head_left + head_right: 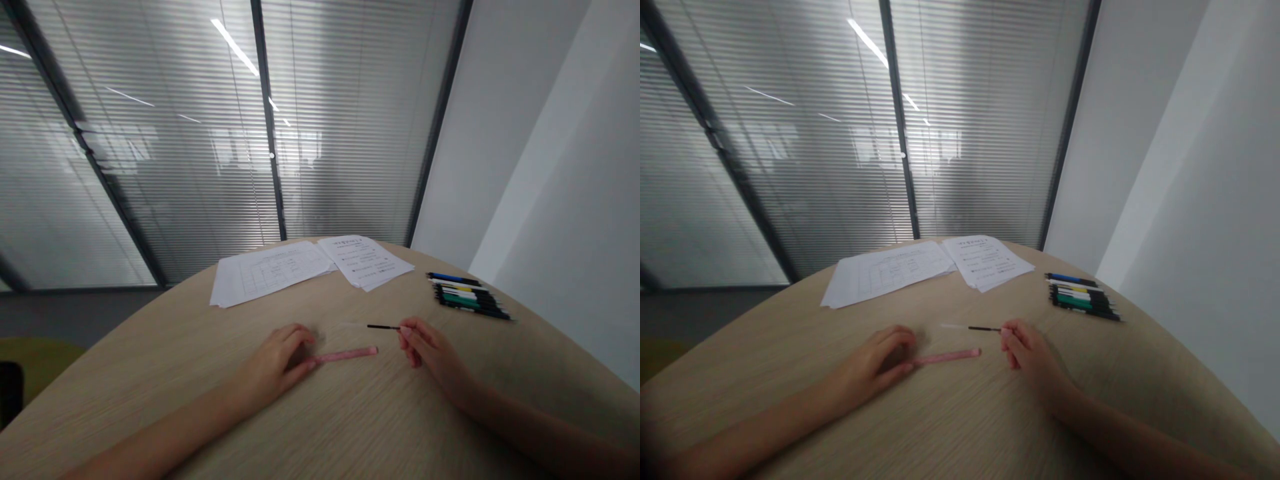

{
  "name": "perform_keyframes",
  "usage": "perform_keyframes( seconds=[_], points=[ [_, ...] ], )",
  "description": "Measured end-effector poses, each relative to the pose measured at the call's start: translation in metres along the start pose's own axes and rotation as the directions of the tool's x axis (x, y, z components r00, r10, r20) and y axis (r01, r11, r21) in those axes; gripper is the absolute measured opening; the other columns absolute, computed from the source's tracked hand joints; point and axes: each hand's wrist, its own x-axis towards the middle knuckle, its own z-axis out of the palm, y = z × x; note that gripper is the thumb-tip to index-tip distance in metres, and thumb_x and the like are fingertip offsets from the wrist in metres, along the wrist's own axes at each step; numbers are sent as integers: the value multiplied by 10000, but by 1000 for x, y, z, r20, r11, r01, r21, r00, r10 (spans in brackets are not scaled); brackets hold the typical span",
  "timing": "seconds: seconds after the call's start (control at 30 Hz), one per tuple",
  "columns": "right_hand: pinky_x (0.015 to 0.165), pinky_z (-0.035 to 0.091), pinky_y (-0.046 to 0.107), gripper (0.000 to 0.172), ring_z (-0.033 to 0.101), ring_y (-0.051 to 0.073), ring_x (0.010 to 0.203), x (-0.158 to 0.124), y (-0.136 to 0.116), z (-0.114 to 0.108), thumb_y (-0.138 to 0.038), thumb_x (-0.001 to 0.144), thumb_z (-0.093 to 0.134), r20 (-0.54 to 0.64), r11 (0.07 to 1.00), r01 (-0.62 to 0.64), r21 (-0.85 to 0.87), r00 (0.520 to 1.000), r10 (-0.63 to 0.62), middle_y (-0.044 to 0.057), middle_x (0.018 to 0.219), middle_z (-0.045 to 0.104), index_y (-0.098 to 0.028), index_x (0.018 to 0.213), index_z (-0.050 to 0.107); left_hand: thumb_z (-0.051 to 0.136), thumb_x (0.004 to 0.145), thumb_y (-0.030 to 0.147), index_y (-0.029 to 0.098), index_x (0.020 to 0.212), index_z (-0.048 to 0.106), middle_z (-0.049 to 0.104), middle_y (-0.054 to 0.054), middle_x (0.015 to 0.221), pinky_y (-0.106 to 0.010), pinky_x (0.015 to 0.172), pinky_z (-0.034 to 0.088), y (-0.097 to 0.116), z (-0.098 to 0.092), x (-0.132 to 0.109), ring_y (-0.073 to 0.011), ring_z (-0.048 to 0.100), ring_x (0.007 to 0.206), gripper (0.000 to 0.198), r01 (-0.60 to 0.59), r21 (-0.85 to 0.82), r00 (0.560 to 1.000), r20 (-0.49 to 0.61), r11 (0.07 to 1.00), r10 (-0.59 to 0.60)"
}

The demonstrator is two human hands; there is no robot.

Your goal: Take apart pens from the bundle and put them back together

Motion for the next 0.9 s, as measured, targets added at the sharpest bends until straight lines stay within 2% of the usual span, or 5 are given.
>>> perform_keyframes(
  seconds=[0.13, 0.23, 0.37, 0.7, 0.9],
  points=[
    [444, 323, 220, 211, 408, 98, 433, -4, -5, 1, -382, 779, 426, 65, 997, 31, -65, 998, -27, -56, 482, 428, -196, 706, 492, 548, 784, 271, 255, 1036, 577, 571, -71, 1036, -330, 831, 359, 1, 3, -3, -229, 493, 958, 254, -28, 45, 998, -62, 999, 30],
    [459, 332, 216, 200, 422, 100, 462, -7, -11, 1, -380, 761, 461, 112, 990, 85, -109, 991, -73, -53, 492, 423, -197, 701, 515, 564, 777, 257, 271, 1029, 590, 603, -60, 958, -321, 794, 371, 2, 4, -3, -218, 519, 891, 254, -132, 96, 987, -84, 987, 141],
    [456, 338, 207, 205, 422, 95, 474, -8, -12, 1, -374, 769, 465, 176, 978, 149, -144, 977, -123, -48, 529, 417, -196, 682, 514, 554, 789, 256, 252, 974, 608, 622, -43, 833, -307, 729, 378, 2, 6, -4, -188, 533, 770, 193, -260, 200, 961, -42, 945, 273],
    [506, 350, 214, 185, 452, 104, 552, -5, -10, -1, -284, 797, 463, 263, 902, 333, -273, 928, -263, -13, 629, 467, -173, 698, 573, 428, 865, 276, 196, 958, 570, 585, -37, 841, -309, 733, 391, 3, 9, -4, -163, 523, 784, 188, -309, 341, 946, 15, 888, 323],
    [557, 368, 226, 213, 494, 121, 612, -6, -13, -1, -292, 810, 473, 317, 868, 409, -282, 893, -319, 15, 669, 528, -171, 776, 645, 391, 879, 280, 184, 936, 587, 574, -36, 747, -304, 683, 398, 4, 9, -4, -156, 521, 708, 226, -322, 396, 939, 20, 860, 342]
  ],
)
